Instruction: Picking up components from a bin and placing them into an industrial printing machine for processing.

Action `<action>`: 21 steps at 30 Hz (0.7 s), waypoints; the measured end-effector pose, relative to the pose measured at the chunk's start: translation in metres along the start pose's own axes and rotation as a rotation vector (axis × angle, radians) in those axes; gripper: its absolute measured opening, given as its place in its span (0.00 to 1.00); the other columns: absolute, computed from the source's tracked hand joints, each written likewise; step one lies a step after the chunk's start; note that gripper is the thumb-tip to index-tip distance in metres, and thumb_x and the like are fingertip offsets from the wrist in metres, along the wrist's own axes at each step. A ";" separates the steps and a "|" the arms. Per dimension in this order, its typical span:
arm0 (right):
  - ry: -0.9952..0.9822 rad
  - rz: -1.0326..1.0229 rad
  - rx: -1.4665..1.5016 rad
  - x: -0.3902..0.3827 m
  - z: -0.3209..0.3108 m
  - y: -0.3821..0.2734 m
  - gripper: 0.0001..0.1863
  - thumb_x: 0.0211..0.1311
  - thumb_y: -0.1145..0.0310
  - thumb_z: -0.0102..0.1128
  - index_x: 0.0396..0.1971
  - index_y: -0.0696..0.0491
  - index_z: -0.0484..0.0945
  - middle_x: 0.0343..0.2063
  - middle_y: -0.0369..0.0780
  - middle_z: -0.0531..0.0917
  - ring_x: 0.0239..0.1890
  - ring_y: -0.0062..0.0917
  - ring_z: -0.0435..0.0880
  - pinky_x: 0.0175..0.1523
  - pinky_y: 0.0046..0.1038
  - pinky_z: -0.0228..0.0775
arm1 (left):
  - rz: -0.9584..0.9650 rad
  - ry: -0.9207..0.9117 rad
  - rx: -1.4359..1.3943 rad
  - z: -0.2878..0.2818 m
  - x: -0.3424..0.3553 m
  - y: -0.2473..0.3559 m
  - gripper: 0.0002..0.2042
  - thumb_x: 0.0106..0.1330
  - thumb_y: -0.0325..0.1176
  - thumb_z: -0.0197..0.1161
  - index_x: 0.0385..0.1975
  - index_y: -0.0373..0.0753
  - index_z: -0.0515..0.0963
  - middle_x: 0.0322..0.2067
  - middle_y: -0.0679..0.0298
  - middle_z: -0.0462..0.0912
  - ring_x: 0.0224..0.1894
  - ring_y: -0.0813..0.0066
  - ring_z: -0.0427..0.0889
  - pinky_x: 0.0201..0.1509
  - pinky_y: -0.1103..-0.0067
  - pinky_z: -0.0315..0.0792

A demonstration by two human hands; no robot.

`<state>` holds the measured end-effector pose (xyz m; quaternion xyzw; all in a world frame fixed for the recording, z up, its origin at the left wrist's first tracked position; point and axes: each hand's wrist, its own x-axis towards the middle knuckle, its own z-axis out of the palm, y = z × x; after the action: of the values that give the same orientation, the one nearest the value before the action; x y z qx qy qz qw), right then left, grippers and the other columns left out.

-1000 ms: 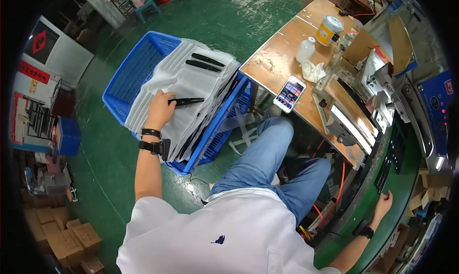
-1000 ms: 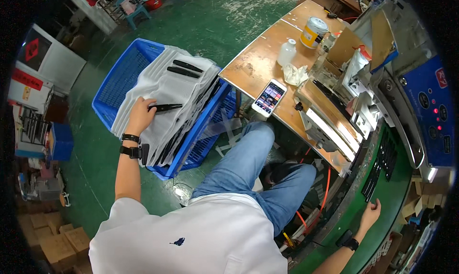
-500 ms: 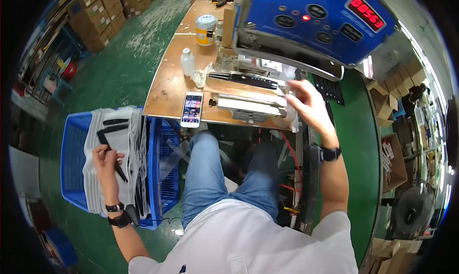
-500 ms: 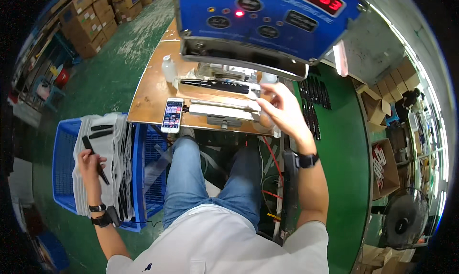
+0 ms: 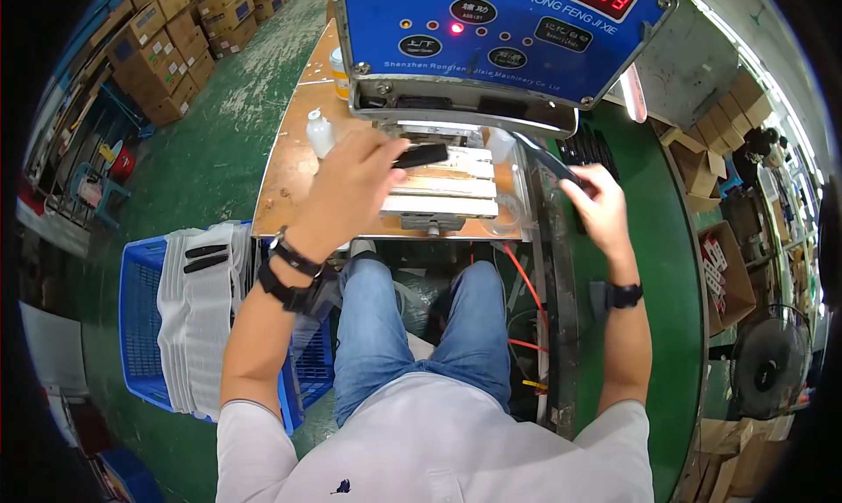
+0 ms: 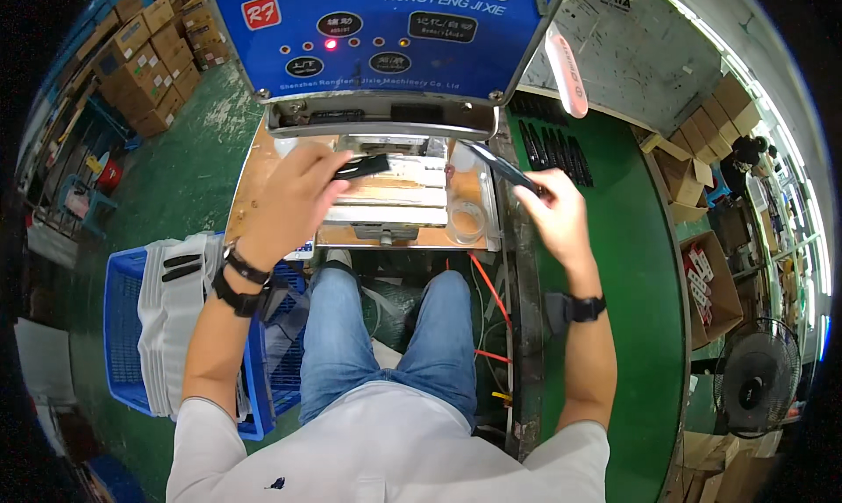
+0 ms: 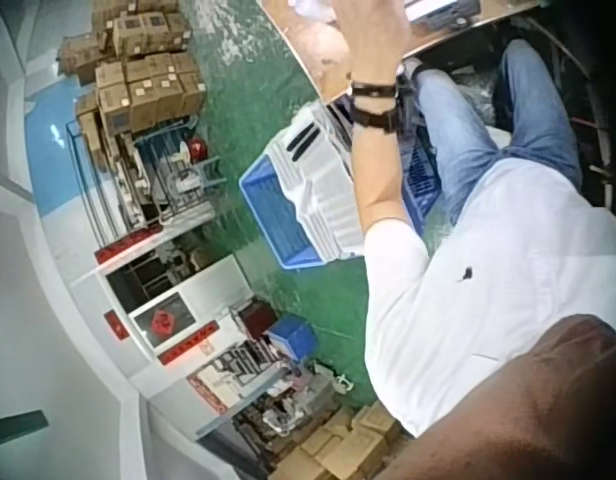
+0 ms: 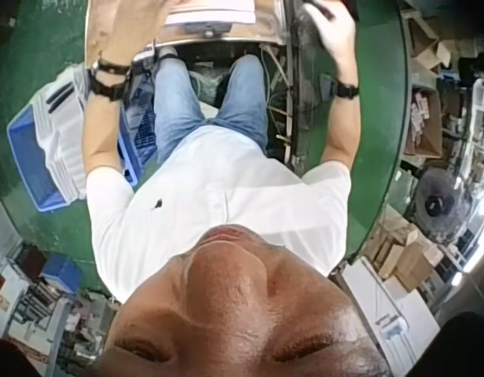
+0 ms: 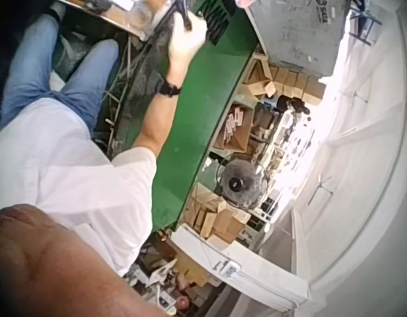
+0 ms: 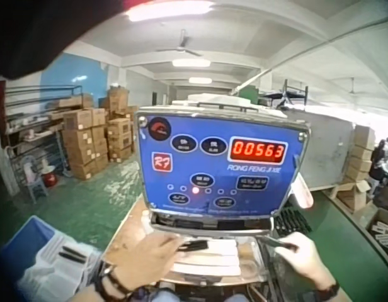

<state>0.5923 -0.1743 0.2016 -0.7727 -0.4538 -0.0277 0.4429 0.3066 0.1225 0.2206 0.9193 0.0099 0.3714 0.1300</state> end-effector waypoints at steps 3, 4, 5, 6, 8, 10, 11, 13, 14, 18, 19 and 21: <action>0.156 0.224 -0.033 -0.048 -0.037 0.069 0.14 0.65 0.68 0.75 0.45 0.62 0.87 0.36 0.35 0.84 0.36 0.16 0.79 0.39 0.22 0.70 | 0.034 -0.072 0.079 0.030 0.013 0.000 0.17 0.64 0.27 0.70 0.53 0.35 0.81 0.45 0.58 0.80 0.48 0.54 0.80 0.54 0.64 0.75; 0.202 0.290 -0.087 -0.068 -0.052 0.103 0.15 0.65 0.66 0.75 0.44 0.63 0.88 0.34 0.35 0.84 0.35 0.16 0.79 0.38 0.22 0.70 | 0.053 -0.111 0.116 0.035 0.015 0.001 0.18 0.65 0.28 0.69 0.55 0.35 0.81 0.46 0.58 0.80 0.49 0.55 0.79 0.56 0.64 0.74; 0.247 0.358 -0.140 -0.085 -0.067 0.133 0.16 0.66 0.65 0.75 0.42 0.63 0.88 0.32 0.35 0.84 0.33 0.15 0.79 0.36 0.22 0.69 | 0.053 -0.112 0.113 0.038 0.017 0.001 0.18 0.65 0.28 0.69 0.55 0.35 0.81 0.46 0.58 0.80 0.49 0.55 0.79 0.56 0.64 0.74; 0.244 0.362 -0.141 -0.098 -0.080 0.145 0.16 0.66 0.65 0.75 0.42 0.63 0.88 0.32 0.35 0.84 0.33 0.15 0.79 0.36 0.22 0.69 | 0.049 -0.103 0.131 0.040 0.017 0.002 0.17 0.65 0.29 0.69 0.54 0.35 0.81 0.46 0.58 0.81 0.50 0.55 0.79 0.57 0.64 0.74; 0.235 0.585 -0.288 -0.119 -0.095 0.166 0.18 0.65 0.61 0.76 0.40 0.63 0.88 0.25 0.33 0.83 0.28 0.15 0.77 0.37 0.21 0.71 | 0.043 -0.088 0.173 0.040 0.016 0.002 0.17 0.66 0.30 0.68 0.53 0.35 0.82 0.46 0.59 0.81 0.52 0.56 0.78 0.59 0.64 0.72; 0.262 0.616 -0.283 -0.130 -0.092 0.180 0.18 0.65 0.60 0.75 0.39 0.63 0.88 0.24 0.33 0.83 0.28 0.16 0.78 0.37 0.22 0.72 | 0.076 -0.040 0.192 0.037 0.013 -0.002 0.17 0.66 0.32 0.68 0.53 0.36 0.82 0.45 0.60 0.80 0.52 0.57 0.78 0.59 0.63 0.72; 0.289 0.635 -0.278 -0.131 -0.092 0.189 0.19 0.65 0.59 0.75 0.38 0.63 0.88 0.24 0.34 0.84 0.27 0.17 0.78 0.36 0.24 0.72 | 0.105 0.016 0.217 0.035 0.014 -0.005 0.17 0.67 0.33 0.67 0.53 0.37 0.82 0.43 0.61 0.80 0.52 0.58 0.77 0.58 0.63 0.72; 0.321 0.652 -0.277 -0.137 -0.093 0.205 0.19 0.65 0.59 0.75 0.37 0.64 0.88 0.23 0.34 0.84 0.27 0.17 0.79 0.36 0.25 0.73 | 0.137 0.078 0.237 0.040 0.020 -0.008 0.17 0.67 0.35 0.67 0.53 0.38 0.82 0.42 0.63 0.79 0.52 0.60 0.77 0.58 0.63 0.71; 0.324 0.658 -0.308 -0.140 -0.090 0.207 0.20 0.64 0.58 0.75 0.37 0.64 0.87 0.23 0.35 0.84 0.27 0.19 0.80 0.36 0.26 0.73 | 0.142 0.027 0.203 0.044 0.022 -0.012 0.17 0.67 0.35 0.67 0.53 0.38 0.82 0.42 0.63 0.79 0.52 0.60 0.77 0.58 0.62 0.71; 0.330 0.659 -0.381 -0.142 -0.084 0.217 0.20 0.63 0.58 0.75 0.36 0.64 0.87 0.25 0.40 0.86 0.27 0.26 0.82 0.38 0.31 0.75 | 0.122 -0.094 0.150 0.053 0.022 -0.017 0.17 0.68 0.37 0.66 0.54 0.38 0.82 0.42 0.63 0.79 0.52 0.60 0.77 0.59 0.62 0.71; 0.324 0.657 -0.389 -0.139 -0.079 0.215 0.19 0.63 0.58 0.74 0.36 0.64 0.87 0.26 0.43 0.87 0.28 0.31 0.84 0.39 0.33 0.76 | 0.092 -0.122 0.167 0.053 0.020 -0.015 0.18 0.68 0.37 0.67 0.54 0.38 0.81 0.43 0.63 0.80 0.53 0.59 0.78 0.59 0.61 0.71; 0.303 0.640 -0.391 -0.133 -0.075 0.217 0.19 0.63 0.58 0.73 0.36 0.63 0.87 0.27 0.46 0.88 0.29 0.35 0.86 0.40 0.35 0.77 | 0.043 -0.147 0.195 0.049 0.014 -0.010 0.18 0.67 0.38 0.67 0.54 0.38 0.81 0.44 0.62 0.80 0.53 0.59 0.78 0.60 0.61 0.71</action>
<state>0.6991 -0.3595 0.0446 -0.9319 -0.1061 -0.0880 0.3356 0.3508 0.1223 0.1943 0.9523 0.0168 0.3029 0.0325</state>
